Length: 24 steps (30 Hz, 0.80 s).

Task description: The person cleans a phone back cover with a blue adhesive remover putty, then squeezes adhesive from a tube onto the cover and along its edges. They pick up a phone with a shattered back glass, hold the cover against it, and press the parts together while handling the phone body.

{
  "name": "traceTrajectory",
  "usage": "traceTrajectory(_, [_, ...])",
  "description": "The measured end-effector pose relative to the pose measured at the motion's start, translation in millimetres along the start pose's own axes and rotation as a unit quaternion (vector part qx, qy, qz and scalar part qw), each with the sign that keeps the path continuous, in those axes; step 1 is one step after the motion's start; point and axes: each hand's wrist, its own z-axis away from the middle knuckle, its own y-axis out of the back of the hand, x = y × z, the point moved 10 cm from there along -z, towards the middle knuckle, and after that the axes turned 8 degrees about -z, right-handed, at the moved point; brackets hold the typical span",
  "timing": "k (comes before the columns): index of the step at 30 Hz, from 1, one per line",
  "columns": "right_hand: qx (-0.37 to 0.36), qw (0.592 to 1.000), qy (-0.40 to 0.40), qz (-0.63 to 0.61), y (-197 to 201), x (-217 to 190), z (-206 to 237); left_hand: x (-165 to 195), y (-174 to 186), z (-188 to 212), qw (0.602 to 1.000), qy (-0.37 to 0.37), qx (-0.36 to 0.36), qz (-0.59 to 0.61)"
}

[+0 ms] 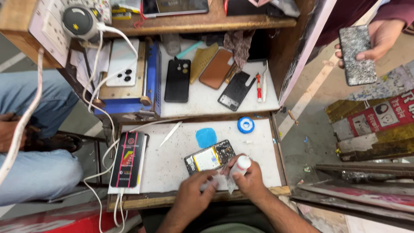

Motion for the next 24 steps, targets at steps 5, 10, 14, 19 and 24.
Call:
traceTrajectory(5, [0.05, 0.996, 0.06, 0.048, 37.6, 10.2, -1.9, -36.7, 35.7, -9.7, 0.996, 0.045, 0.075, -0.019])
traceTrajectory(10, [0.117, 0.989, 0.085, 0.03, 72.9, 23.2, -2.8, -57.8, 57.6, -19.4, 0.988, 0.052, 0.115, -0.085])
traceTrajectory(14, [0.116, 0.989, 0.089, 0.023, 78.9, 32.2, -6.7, -64.1, 65.5, -37.0, 0.981, 0.06, 0.134, -0.127])
traceTrajectory(19, [0.121, 0.988, 0.088, 0.046, 80.2, 35.5, -4.5, -58.5, 74.4, -55.4, 0.977, 0.03, 0.153, -0.146])
traceTrajectory(24, [0.155, 0.983, 0.095, 0.034, 76.4, 39.4, -5.8, -74.8, 89.8, -71.9, 0.972, 0.05, 0.166, -0.16])
